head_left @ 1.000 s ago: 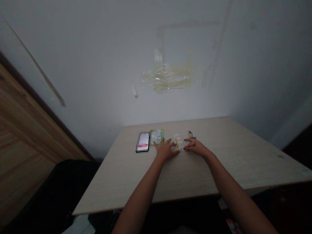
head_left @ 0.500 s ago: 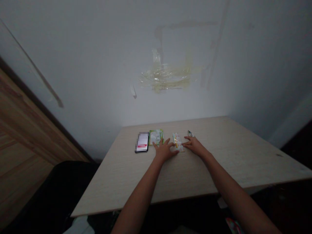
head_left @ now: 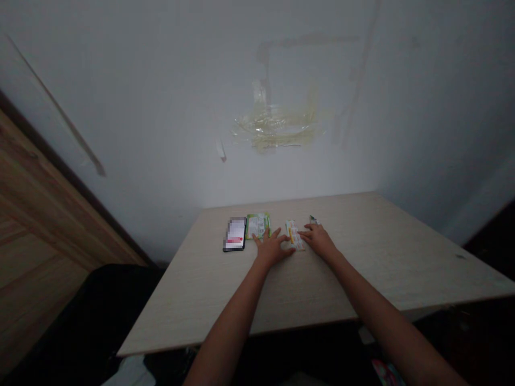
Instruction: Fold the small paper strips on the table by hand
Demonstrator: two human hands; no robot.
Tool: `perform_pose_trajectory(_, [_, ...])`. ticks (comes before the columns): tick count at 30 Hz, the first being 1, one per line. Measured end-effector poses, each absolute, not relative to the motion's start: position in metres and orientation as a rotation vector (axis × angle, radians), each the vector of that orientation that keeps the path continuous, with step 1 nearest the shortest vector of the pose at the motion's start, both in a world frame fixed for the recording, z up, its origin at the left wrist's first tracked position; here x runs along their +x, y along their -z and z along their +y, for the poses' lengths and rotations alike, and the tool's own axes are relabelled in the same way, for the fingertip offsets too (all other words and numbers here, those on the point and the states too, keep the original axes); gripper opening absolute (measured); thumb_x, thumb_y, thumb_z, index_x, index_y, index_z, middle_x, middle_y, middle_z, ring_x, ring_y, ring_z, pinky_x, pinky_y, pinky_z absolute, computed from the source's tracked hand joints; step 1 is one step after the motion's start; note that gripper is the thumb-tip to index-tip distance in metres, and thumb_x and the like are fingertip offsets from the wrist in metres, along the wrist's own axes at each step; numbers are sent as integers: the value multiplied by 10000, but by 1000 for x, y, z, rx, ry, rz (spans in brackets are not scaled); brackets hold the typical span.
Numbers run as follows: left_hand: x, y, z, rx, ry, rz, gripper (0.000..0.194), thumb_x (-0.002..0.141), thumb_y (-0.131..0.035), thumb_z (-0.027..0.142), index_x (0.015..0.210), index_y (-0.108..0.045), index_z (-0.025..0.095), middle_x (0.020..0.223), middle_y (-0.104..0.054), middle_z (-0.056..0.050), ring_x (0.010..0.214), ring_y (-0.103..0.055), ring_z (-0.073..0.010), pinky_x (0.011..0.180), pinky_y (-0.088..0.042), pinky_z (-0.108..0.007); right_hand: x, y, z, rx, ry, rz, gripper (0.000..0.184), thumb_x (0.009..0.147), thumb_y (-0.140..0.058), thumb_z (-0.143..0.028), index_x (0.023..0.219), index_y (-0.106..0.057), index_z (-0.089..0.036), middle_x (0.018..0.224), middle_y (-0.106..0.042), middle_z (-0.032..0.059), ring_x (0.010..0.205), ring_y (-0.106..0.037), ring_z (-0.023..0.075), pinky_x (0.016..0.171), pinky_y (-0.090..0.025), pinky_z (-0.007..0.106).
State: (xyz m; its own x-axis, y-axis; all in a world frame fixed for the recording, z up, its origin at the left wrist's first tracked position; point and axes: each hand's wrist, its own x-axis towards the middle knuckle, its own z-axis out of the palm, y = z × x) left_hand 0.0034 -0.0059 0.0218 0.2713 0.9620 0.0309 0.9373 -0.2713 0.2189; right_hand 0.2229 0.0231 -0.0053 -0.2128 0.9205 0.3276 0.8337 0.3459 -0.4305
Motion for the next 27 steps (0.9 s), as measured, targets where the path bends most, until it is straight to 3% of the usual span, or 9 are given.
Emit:
perform_pose_trajectory(7, [3, -20, -4, 2391, -268, 1783, 538, 770, -532, 755, 1253, -572, 520, 1588, -339, 87, 1478, -173, -420, 1044, 4, -841, 217, 7, 28, -1579, -61, -2105, 278, 920, -574, -333, 1139, -745, -315, 1208, -642, 101, 1132, -537, 280, 1022, -408, 413])
perform_pose_trajectory(19, [2, -17, -6, 2427, -347, 1764, 468, 807, -511, 732, 1202, -609, 502, 1565, -379, 104, 1479, -176, -402, 1044, 40, -840, 216, 5, 21, -1592, -51, -2093, 296, 920, -567, -327, 1167, -729, -323, 1243, -618, 112, 1154, -508, 305, 1007, -406, 455])
perform_pose_trajectory(23, [2, -17, -6, 2404, -434, 1772, 389, 874, -460, 683, 1121, -661, 461, 1528, -439, 100, 1467, -213, -380, 1052, 29, -836, 219, 7, 17, -1559, -71, -2126, 281, 932, -560, -340, 1136, -745, -290, 1250, -620, 112, 1158, -524, 296, 1007, -414, 454])
perform_pose_trajectory(27, [2, -14, -4, 2400, -490, 1762, 301, 883, -527, 600, 1095, -665, 437, 1494, -483, 94, 1448, -262, -355, 1047, -2, -844, 220, 8, 17, -1544, -73, -2116, 244, 934, -573, -345, 1082, -762, -301, 1224, -636, 91, 1146, -544, 261, 1016, -415, 424])
